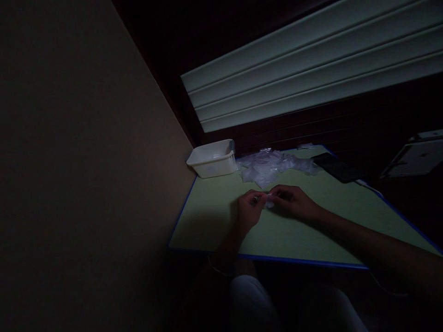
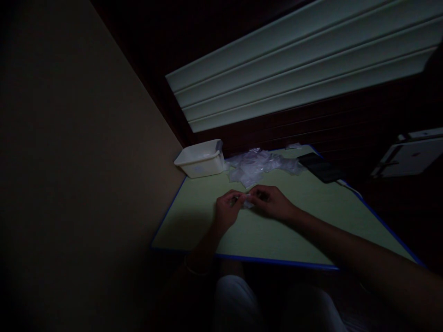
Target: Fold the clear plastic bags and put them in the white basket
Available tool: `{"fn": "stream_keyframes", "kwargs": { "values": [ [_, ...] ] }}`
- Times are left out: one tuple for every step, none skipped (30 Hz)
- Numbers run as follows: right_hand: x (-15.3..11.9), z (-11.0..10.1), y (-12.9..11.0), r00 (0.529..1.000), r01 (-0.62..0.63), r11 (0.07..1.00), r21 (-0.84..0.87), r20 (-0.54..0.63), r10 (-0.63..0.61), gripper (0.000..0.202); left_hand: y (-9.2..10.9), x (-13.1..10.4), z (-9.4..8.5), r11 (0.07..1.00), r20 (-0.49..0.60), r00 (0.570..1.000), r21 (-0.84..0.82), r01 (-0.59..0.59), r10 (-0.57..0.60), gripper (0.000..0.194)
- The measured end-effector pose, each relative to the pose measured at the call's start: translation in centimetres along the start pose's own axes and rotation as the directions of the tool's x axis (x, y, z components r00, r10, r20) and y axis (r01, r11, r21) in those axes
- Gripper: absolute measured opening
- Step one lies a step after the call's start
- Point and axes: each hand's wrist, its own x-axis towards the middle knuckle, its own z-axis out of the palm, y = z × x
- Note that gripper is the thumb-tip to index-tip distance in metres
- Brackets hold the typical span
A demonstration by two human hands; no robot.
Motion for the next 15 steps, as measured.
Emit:
{"fn": "stream_keyframes", "kwargs": {
  "values": [
    [0.0,0.1,0.1,1.0,0.0,1.0,-0.003,0.007,0.0,0.032,-0.1,0.0,0.0,1.0,0.002,1.0,-0.001,0.0,0.0,0.019],
    [0.0,0.1,0.2,1.0,0.002,1.0,-0.01,0.008,-0.002,0.032,-0.1,0.0,0.0,1.0,0.005,1.0,-0.008,-0.002,0.002,0.019],
    [0.1,0.1,0.3,1.0,0.005,1.0,-0.017,0.002,-0.005,0.032,-0.2,0.0,0.1,1.0,0.005,1.0,-0.021,-0.002,0.002,0.018],
    [0.1,0.1,0.3,1.0,0.011,1.0,-0.024,-0.008,-0.011,0.032,-0.2,0.0,0.2,0.999,0.003,1.0,-0.038,0.0,0.0,0.018],
    [0.1,0.0,0.3,1.0,0.02,0.999,-0.035,-0.022,-0.021,0.032,-0.3,-0.1,0.2,0.998,-0.001,1.0,-0.058,0.006,-0.006,0.019],
    [0.1,0.0,0.3,0.999,0.029,0.998,-0.047,-0.032,-0.031,0.032,-0.4,-0.1,0.3,0.997,-0.003,1.0,-0.076,0.018,-0.019,0.02],
    [0.0,-0.1,0.2,0.998,0.036,0.998,-0.059,-0.045,-0.039,0.031,-0.5,-0.1,0.4,0.995,-0.005,0.999,-0.088,0.037,-0.038,0.021],
    [0.0,-0.1,0.1,0.997,0.039,0.997,-0.07,-0.061,-0.043,0.031,-0.6,-0.1,0.5,0.994,-0.004,0.998,-0.093,0.06,-0.061,0.023],
    [0.0,-0.1,0.0,0.996,0.039,0.996,-0.083,-0.075,-0.045,0.032,-0.7,-0.1,0.5,0.992,-0.004,0.996,-0.093,0.083,-0.084,0.024],
    [0.0,-0.2,-0.1,0.995,0.037,0.994,-0.098,-0.084,-0.046,0.032,-0.8,-0.1,0.6,0.991,-0.001,0.995,-0.089,0.104,-0.104,0.024],
    [-0.1,-0.1,-0.2,0.995,0.04,0.993,-0.114,-0.089,-0.05,0.032,-1.0,-0.1,0.6,0.989,0.001,0.993,-0.084,0.119,-0.119,0.023],
    [-0.1,-0.1,-0.3,0.995,0.046,0.991,-0.128,-0.087,-0.058,0.032,-1.1,-0.1,0.6,0.989,0.0,0.992,-0.079,0.128,-0.129,0.023],
    [-0.1,-0.1,-0.3,0.994,0.056,0.988,-0.141,-0.083,-0.068,0.032,-1.2,-0.1,0.6,0.988,-0.003,0.991,-0.077,0.134,-0.134,0.023],
    [-0.2,0.0,-0.4,0.994,0.066,0.986,-0.153,-0.076,-0.078,0.032,-1.2,-0.1,0.6,0.988,-0.008,0.991,-0.077,0.136,-0.137,0.023],
    [-0.2,0.0,-0.4,0.994,0.073,0.984,-0.163,-0.072,-0.086,0.032,-1.2,-0.1,0.5,0.988,-0.016,0.99,-0.076,0.137,-0.138,0.023]
  ]
}}
